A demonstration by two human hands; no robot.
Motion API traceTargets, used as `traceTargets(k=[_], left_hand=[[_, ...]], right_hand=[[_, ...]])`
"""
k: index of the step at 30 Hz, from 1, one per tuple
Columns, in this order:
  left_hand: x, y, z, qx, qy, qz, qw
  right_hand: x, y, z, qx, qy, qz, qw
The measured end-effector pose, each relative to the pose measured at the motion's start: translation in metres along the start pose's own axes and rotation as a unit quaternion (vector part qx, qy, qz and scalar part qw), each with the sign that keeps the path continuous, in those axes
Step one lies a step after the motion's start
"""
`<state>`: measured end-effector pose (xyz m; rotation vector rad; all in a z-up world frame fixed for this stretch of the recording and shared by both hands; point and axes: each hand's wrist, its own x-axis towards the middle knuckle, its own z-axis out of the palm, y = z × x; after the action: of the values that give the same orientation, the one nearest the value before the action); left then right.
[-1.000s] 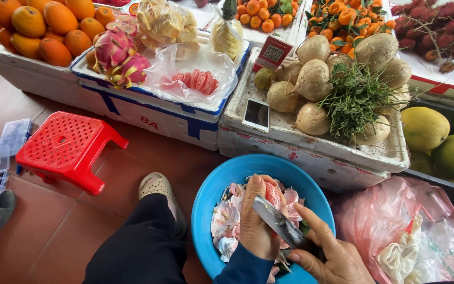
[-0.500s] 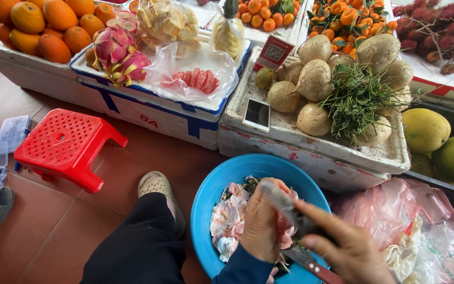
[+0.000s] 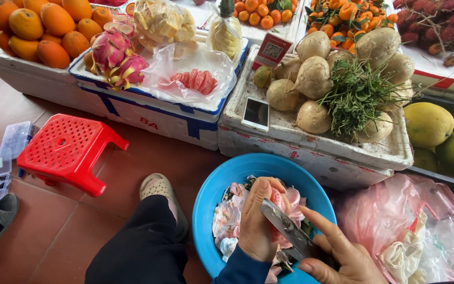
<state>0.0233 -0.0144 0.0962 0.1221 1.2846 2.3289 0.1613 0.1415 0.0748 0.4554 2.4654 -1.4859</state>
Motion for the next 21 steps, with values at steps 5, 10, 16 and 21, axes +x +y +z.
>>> traceTargets(k=[5,10,16,21], left_hand=[[-0.001,-0.003,0.002,-0.062,0.030,0.016,0.997],[-0.002,-0.002,0.003,-0.022,0.042,0.072,0.996],[-0.008,0.006,0.002,0.099,0.048,0.066,0.992],[-0.006,-0.004,-0.001,0.126,0.041,0.114,0.985]], right_hand=[[0.003,-0.006,0.005,-0.020,0.016,-0.003,1.000],[0.005,-0.017,0.006,-0.048,0.010,0.026,0.998],[0.009,-0.048,0.010,0.020,0.024,-0.045,0.999],[0.010,-0.055,0.013,0.059,0.031,-0.074,0.995]])
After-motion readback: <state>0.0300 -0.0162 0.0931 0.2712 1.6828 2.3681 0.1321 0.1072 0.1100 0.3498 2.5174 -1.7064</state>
